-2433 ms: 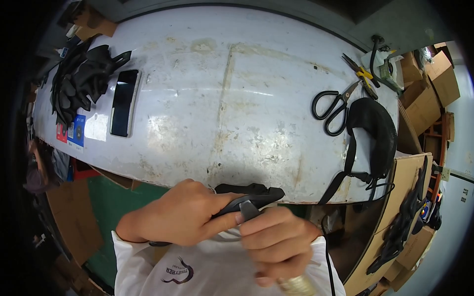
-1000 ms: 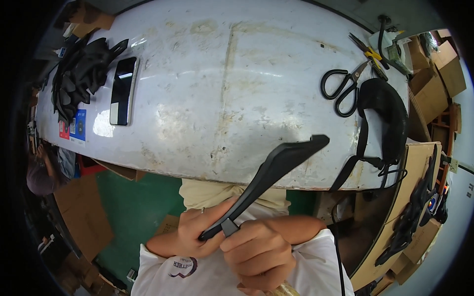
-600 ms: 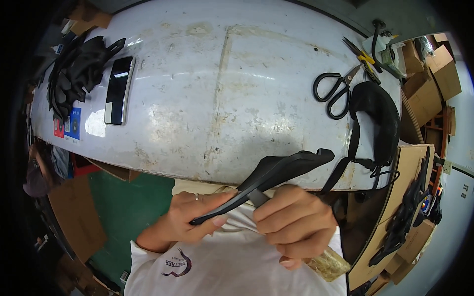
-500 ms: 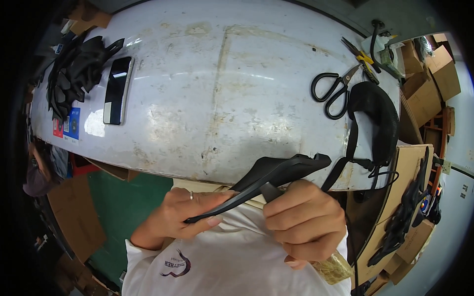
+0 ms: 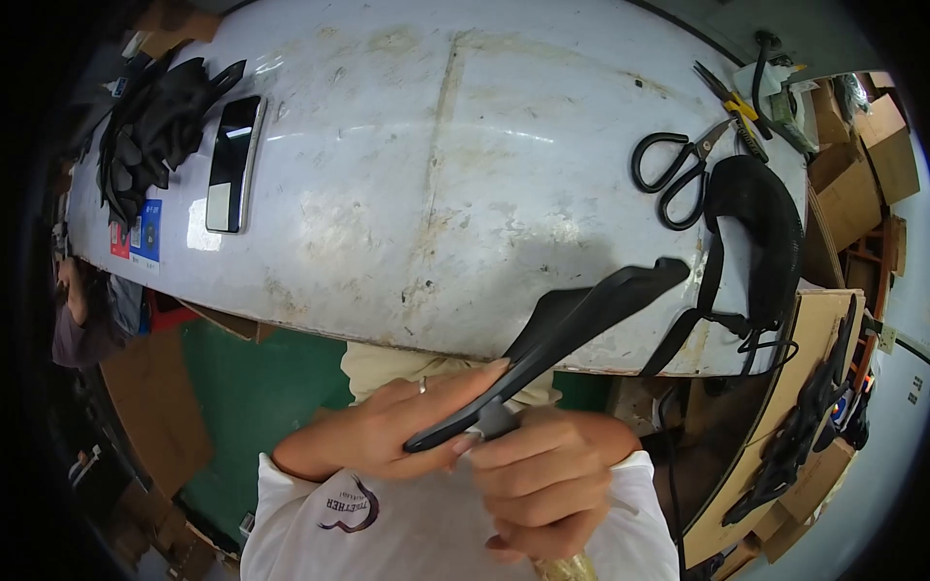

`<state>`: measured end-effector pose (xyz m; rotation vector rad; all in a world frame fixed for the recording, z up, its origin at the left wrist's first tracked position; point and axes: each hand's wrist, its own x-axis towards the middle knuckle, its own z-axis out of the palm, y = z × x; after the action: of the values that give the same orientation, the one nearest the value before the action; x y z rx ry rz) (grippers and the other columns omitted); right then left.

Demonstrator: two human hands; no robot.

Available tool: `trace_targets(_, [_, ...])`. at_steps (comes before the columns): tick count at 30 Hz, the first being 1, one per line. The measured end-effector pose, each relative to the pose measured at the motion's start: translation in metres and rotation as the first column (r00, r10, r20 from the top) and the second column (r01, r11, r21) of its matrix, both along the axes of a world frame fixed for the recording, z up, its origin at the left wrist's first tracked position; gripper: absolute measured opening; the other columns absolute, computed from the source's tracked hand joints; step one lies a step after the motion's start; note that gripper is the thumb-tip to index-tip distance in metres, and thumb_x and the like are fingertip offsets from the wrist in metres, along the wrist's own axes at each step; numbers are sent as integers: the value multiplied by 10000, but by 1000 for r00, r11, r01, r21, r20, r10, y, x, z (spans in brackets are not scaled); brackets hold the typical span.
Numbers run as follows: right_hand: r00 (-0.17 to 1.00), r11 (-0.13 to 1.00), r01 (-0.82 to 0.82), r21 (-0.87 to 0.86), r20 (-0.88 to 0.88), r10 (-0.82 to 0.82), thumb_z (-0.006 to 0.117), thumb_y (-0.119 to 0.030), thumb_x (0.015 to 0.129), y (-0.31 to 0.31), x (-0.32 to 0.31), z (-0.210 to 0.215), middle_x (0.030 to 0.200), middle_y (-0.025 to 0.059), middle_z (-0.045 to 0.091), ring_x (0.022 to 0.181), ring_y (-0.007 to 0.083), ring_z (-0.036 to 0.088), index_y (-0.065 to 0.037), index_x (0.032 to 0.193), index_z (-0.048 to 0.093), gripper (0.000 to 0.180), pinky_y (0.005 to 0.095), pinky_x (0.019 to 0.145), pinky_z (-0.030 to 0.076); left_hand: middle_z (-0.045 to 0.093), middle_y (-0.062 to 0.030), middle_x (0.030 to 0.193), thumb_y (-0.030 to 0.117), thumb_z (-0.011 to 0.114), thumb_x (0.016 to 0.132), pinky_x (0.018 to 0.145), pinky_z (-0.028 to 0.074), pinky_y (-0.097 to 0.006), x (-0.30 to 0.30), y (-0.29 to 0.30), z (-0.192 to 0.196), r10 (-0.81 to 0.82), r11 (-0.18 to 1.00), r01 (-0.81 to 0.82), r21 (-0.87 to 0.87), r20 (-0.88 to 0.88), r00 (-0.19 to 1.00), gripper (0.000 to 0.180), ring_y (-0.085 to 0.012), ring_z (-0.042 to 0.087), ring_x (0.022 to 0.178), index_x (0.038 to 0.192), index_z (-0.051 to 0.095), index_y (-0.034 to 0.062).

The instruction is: Manufacturing or finishing bicycle saddles by smoothing and pressing the outer material over the base frame using a wooden tool.

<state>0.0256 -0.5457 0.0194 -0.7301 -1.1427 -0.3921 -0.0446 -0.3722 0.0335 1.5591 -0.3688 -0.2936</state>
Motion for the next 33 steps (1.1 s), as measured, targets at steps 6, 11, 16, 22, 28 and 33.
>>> trace_targets(6, [964,961,-264,-85,-63,259,755,-48,809,7,-11,16,575,98,611,462,220,588,-12,800,551,207,383,498,544,495,-321,1562,23,682,1010,1070,514,-419,7,-21,-12,152,988,-146,-54,114,982,736,-387,623,1333,1635,310,-89])
trace_targets(11, [885,896,-442,32,-149,442,662,-36,918,-3,-4,8,604,151,598,499,276,594,12,813,551,160,466,488,540,453,-302,1603,26,653,1033,1139,456,-417,5,-28,-18,186,979,-177,-103,85,979,731,-385,559,1409,1650,275,-84])
trace_targets(16, [761,886,-409,219,-453,463,643,4,948,-4,-8,26,613,175,616,479,276,588,45,822,546,165,432,443,510,403,-288,1639,6,629,1040,1178,414,-421,7,-30,-12,137,981,-127,-148,55,989,734,-389,507,1457,1662,249,-78])
trace_targets(22, [893,855,-418,-307,36,450,731,-1,863,2,10,36,611,185,629,491,274,614,39,787,617,143,441,476,544,448,-214,1588,-21,608,1041,1097,475,-377,5,-29,-7,136,958,-129,-254,10,991,781,-285,573,1342,1694,179,-32])
trace_targets(28, [770,786,-562,257,-184,610,699,73,887,-14,11,23,617,221,618,517,329,633,44,804,545,177,498,495,547,683,-125,1290,151,676,1057,763,548,-242,-6,-12,20,26,774,-376,-510,-567,823,689,-108,719,876,1628,349,-52])
trace_targets(33, [850,870,-492,38,-195,489,785,-38,905,-24,24,28,599,109,675,475,221,662,-31,797,534,272,383,473,614,790,-162,995,324,669,1058,780,571,-284,-8,46,12,310,950,-305,-71,78,947,511,-147,745,873,1284,696,-134])
